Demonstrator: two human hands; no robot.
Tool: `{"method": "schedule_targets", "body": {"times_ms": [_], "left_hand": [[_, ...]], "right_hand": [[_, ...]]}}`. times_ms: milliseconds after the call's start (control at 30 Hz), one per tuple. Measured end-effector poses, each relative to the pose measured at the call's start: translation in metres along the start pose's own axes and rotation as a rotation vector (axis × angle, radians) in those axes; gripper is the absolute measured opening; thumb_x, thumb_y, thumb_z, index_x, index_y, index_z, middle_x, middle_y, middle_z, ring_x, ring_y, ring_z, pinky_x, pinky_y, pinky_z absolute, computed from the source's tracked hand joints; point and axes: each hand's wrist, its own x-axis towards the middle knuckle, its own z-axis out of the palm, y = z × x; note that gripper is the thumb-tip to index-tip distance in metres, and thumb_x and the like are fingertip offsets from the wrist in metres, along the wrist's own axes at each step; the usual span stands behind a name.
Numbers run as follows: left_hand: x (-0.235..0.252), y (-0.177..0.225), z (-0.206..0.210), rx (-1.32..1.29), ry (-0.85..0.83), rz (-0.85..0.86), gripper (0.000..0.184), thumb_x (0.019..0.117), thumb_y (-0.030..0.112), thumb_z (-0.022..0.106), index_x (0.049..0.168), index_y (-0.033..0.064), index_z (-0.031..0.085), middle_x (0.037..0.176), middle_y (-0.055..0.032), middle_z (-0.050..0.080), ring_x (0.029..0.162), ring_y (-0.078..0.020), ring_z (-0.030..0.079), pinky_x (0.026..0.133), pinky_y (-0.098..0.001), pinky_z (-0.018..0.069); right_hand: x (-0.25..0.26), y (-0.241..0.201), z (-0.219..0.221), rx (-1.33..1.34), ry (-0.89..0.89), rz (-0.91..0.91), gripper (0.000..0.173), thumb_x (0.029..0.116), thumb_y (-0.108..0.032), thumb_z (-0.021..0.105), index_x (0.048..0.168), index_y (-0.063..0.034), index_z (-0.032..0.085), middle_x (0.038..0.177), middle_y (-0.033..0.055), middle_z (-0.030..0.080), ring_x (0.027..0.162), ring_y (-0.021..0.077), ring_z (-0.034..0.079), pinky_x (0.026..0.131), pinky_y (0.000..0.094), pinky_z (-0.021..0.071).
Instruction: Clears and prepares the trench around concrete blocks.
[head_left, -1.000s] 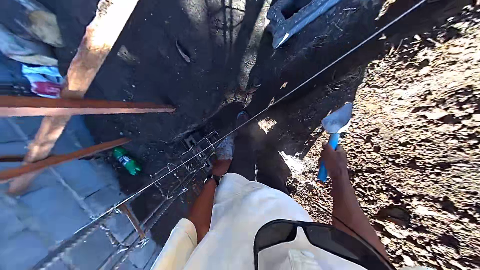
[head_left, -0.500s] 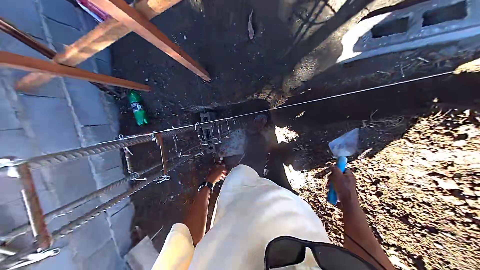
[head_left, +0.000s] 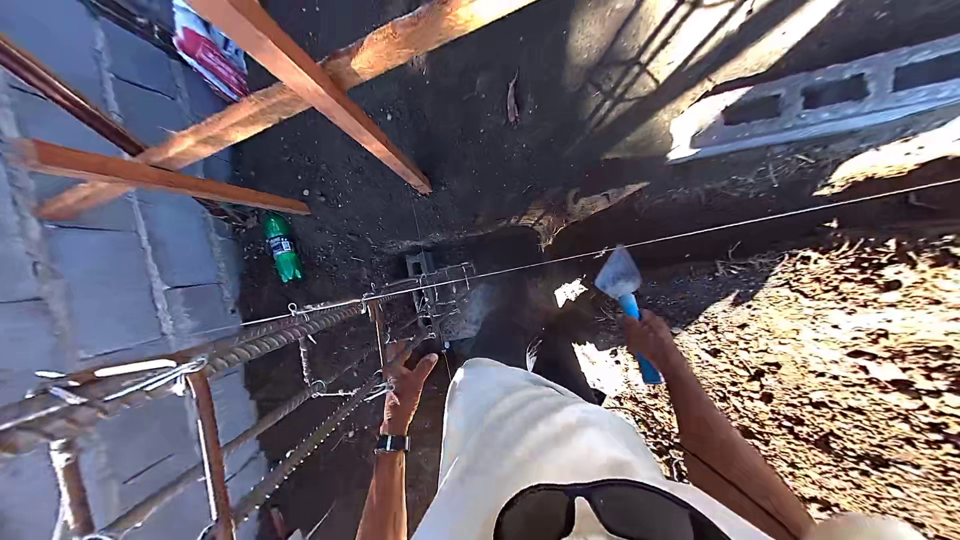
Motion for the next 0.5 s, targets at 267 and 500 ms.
{"method": "schedule_targets", "body": {"times_ms": [267,500], "left_hand": [[0.011,0.002,-0.036,-0.024,-0.165,0.035,0.071,0.0889,0.047,0.079,0.145,0.0115,0.054,0.135,-0.0106,0.065,0.116,-0.0238,0.067,0.098,-0.0469,0.0588],[-0.032,0.147,-0.032,0.037,-0.131,-0.298,0.056,0.0994,-0.001,0.059,0.152,-0.0038,0.039,0.142,-0.0222,0.055,0.124,-0.0295,0.057,0.107,-0.0434,0.0449]], "right_hand": [[-0.017,-0.101,0.023,-0.067,-0.096,-0.044,0.055,0.1024,-0.045,0.058,0.13,0.0021,0.058,0.111,0.0274,0.067,0.097,0.0415,0.068,0.087,0.0628,0.0545],[-0.033,-0.066,0.026,0.148,-0.091,0.126,0.051,0.1034,-0.042,0.06,0.131,0.0008,0.055,0.095,0.0197,0.065,0.072,0.03,0.064,0.068,0.0508,0.0558]]}}
